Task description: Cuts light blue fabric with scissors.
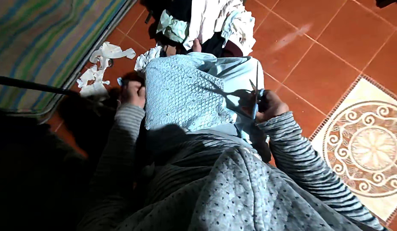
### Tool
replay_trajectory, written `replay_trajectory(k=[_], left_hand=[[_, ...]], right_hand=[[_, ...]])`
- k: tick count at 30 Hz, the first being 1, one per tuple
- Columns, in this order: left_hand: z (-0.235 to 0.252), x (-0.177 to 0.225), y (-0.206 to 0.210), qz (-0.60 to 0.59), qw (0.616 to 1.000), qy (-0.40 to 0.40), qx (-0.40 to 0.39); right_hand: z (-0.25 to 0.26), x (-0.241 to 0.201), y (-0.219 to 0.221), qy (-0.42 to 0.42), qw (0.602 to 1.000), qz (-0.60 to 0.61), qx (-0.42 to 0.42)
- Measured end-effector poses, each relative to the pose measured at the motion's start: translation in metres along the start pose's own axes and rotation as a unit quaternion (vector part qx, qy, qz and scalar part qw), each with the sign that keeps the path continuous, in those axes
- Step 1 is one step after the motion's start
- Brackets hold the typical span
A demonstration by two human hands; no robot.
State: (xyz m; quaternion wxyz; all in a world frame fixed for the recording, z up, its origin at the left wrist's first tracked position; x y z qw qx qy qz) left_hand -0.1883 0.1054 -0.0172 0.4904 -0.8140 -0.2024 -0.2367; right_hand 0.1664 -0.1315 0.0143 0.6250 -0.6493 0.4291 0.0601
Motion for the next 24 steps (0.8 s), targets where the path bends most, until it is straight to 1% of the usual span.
replay_trajectory(k=[1,2,3,4,5,6,7,8,9,10,11,12,14,15,17,18,19,20,21,22,23,24], left_hand=[[-0.021,-0.003,-0.006,0.023,0.998,-0.039,-0.035],[-0.042,-0.01,-0.01,0.02,0.995,-0.072,-0.07],[-0.063,-0.015,-0.011,-0.014,0.987,-0.108,-0.121],[-0.082,-0.02,-0.011,-0.061,0.974,-0.12,-0.183],[-0.098,-0.023,-0.012,-0.109,0.959,-0.103,-0.241],[-0.111,-0.025,-0.013,-0.125,0.95,-0.048,-0.282],[-0.119,-0.024,-0.012,-0.127,0.943,0.003,-0.309],[-0.124,-0.022,-0.009,-0.138,0.94,0.031,-0.311],[-0.126,-0.017,-0.007,-0.168,0.936,0.027,-0.308],[-0.128,-0.01,-0.003,-0.22,0.926,-0.001,-0.308],[-0.129,-0.004,0.004,-0.289,0.903,-0.029,-0.317],[-0.128,-0.002,0.017,-0.372,0.862,-0.044,-0.342],[-0.131,0.007,0.049,-0.501,0.77,-0.058,-0.391],[-0.136,0.015,0.062,-0.565,0.73,-0.081,-0.375],[-0.148,0.029,0.082,-0.677,0.665,-0.159,-0.273],[-0.153,0.031,0.085,-0.708,0.639,-0.177,-0.244],[-0.156,0.034,0.086,-0.72,0.633,-0.188,-0.213],[-0.158,0.039,0.083,-0.725,0.639,-0.2,-0.163],[-0.159,0.049,0.077,-0.715,0.656,-0.216,-0.107],[-0.159,0.057,0.069,-0.705,0.666,-0.232,-0.072],[-0.156,0.062,0.062,-0.693,0.677,-0.242,-0.05],[-0.153,0.064,0.058,-0.686,0.683,-0.247,-0.045]], right_hand=[[0.0,-0.002,0.002,-0.007,1.0,-0.004,-0.004],[0.0,-0.004,0.005,-0.01,1.0,-0.006,-0.006],[-0.001,-0.007,0.007,-0.012,1.0,-0.008,-0.005],[-0.001,-0.011,0.01,-0.013,1.0,-0.015,-0.005],[-0.002,-0.015,0.012,-0.01,1.0,-0.019,-0.009],[-0.004,-0.019,0.014,-0.005,1.0,-0.024,-0.016],[-0.006,-0.023,0.015,0.005,0.999,-0.027,-0.029],[-0.008,-0.027,0.015,0.021,0.998,-0.032,-0.051],[-0.009,-0.034,0.016,0.029,0.997,-0.04,-0.065],[-0.009,-0.04,0.018,0.028,0.996,-0.051,-0.067],[-0.01,-0.045,0.021,0.019,0.996,-0.062,-0.062],[-0.011,-0.05,0.024,0.015,0.995,-0.074,-0.062],[-0.015,-0.056,0.025,-0.007,0.996,-0.078,-0.051],[-0.016,-0.055,0.026,-0.024,0.996,-0.071,-0.044],[-0.018,-0.058,0.028,-0.056,0.996,-0.055,-0.04],[-0.019,-0.06,0.03,-0.072,0.995,-0.044,-0.046],[-0.02,-0.062,0.033,-0.086,0.994,-0.041,-0.058],[-0.02,-0.063,0.036,-0.099,0.991,-0.047,-0.072],[-0.021,-0.068,0.038,-0.102,0.989,-0.061,-0.089],[-0.021,-0.075,0.039,-0.091,0.986,-0.08,-0.113],[-0.022,-0.085,0.038,-0.07,0.981,-0.102,-0.147],[-0.023,-0.095,0.039,-0.06,0.975,-0.129,-0.169]])
Point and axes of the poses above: each hand's wrist, its own z-axis towards the middle knuckle, its own y-axis out of the palm, x = y × z, the point moved 3 cm from there along z, towards the middle knuckle, and after that the axes turned 7 degrees about -z, right-handed, at the moved point
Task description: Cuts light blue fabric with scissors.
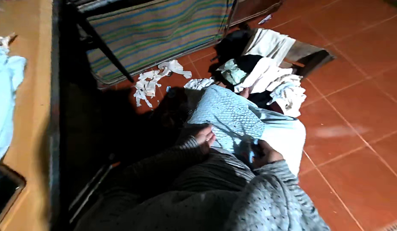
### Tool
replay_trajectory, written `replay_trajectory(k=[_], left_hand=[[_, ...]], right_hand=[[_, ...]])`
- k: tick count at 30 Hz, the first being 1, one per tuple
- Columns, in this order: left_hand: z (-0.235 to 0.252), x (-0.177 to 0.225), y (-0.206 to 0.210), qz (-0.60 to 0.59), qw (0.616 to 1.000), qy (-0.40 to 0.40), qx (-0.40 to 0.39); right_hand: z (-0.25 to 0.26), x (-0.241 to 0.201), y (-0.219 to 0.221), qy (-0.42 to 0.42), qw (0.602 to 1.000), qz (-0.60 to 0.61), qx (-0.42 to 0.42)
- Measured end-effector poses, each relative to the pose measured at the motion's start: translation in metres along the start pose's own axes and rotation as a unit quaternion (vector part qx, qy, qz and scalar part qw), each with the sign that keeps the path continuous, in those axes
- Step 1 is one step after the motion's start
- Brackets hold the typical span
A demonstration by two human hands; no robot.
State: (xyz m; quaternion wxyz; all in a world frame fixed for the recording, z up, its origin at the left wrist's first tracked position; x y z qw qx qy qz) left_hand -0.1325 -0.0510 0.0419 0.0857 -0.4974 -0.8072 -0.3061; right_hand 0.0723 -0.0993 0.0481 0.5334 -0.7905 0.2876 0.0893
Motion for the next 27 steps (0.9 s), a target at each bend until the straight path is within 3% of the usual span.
replay_trajectory(k=[5,13,18,27], left_hand=[[0.009,-0.002,-0.005,-0.007,1.0,-0.014,-0.002],[0.021,-0.014,-0.017,-0.036,0.988,0.144,0.038],[0.018,-0.013,-0.015,-0.019,0.989,0.139,0.055],[0.019,-0.014,-0.016,0.021,0.988,0.143,0.047]], right_hand=[[0.016,-0.02,0.005,0.011,0.99,-0.11,-0.084],[0.032,-0.034,0.012,0.01,0.98,-0.166,-0.108],[0.038,-0.034,0.022,-0.017,0.983,-0.171,-0.061],[0.041,-0.045,0.02,0.01,0.976,-0.194,-0.096]])
Point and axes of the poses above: each hand's wrist, its own z-axis towards the middle knuckle, its own y-axis out of the palm, x = y × z, the point moved 3 cm from there along z, towards the middle knuckle, and after that the axes turned 7 degrees about -z, right-handed, at the moved point
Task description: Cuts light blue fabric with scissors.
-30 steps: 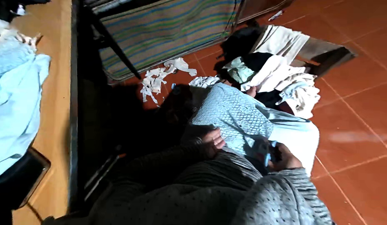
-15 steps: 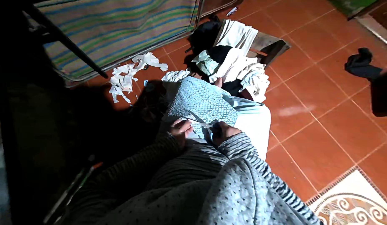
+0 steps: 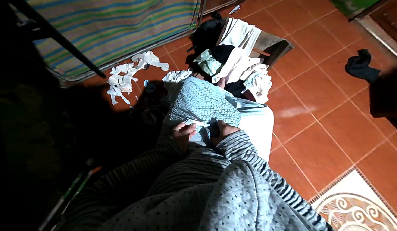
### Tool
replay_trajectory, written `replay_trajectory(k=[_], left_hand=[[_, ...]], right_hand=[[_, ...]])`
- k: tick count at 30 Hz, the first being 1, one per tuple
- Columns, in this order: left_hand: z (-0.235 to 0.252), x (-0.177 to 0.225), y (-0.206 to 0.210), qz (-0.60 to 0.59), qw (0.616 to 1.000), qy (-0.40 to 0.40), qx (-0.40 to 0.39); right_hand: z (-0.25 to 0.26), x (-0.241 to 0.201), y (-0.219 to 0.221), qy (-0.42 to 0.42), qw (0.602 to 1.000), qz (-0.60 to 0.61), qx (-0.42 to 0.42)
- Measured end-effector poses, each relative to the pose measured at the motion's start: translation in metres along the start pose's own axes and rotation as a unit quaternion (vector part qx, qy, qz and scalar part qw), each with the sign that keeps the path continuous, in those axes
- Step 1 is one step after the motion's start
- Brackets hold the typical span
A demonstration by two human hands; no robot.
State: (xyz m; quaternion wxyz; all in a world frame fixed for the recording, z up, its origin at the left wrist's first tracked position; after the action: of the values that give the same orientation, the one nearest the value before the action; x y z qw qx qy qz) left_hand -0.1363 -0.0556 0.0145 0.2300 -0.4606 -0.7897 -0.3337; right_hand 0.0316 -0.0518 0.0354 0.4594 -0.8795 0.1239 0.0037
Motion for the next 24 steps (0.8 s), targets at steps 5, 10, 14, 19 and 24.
replay_trajectory(k=[5,10,14,19,24], left_hand=[[-0.002,0.001,0.001,0.001,1.0,0.001,0.004],[-0.001,-0.001,0.001,0.0,1.0,0.002,0.012],[0.0,-0.003,0.0,0.003,1.0,0.003,0.006],[0.0,-0.001,0.001,0.002,1.0,-0.002,0.011],[0.001,0.001,-0.002,0.056,0.998,-0.005,-0.015]], right_hand=[[-0.004,-0.005,-0.002,-0.014,1.0,-0.014,0.005],[-0.005,-0.004,0.002,-0.015,1.0,-0.002,0.022],[-0.002,-0.005,0.003,0.002,1.0,0.002,-0.017],[0.001,-0.003,0.008,0.001,1.0,0.008,-0.016],[0.01,0.001,0.018,-0.039,0.997,0.064,-0.025]])
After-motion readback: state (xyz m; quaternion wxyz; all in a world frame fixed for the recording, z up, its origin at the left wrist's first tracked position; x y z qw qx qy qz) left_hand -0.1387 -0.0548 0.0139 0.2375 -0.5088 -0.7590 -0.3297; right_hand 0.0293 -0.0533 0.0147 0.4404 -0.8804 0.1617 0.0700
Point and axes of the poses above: each hand's wrist, its own z-axis towards the middle knuckle, its own y-axis out of the palm, x = y × z, the point moved 3 cm from there along z, towards the middle knuckle, and after that the axes turned 7 degrees about -z, right-handed, at the moved point
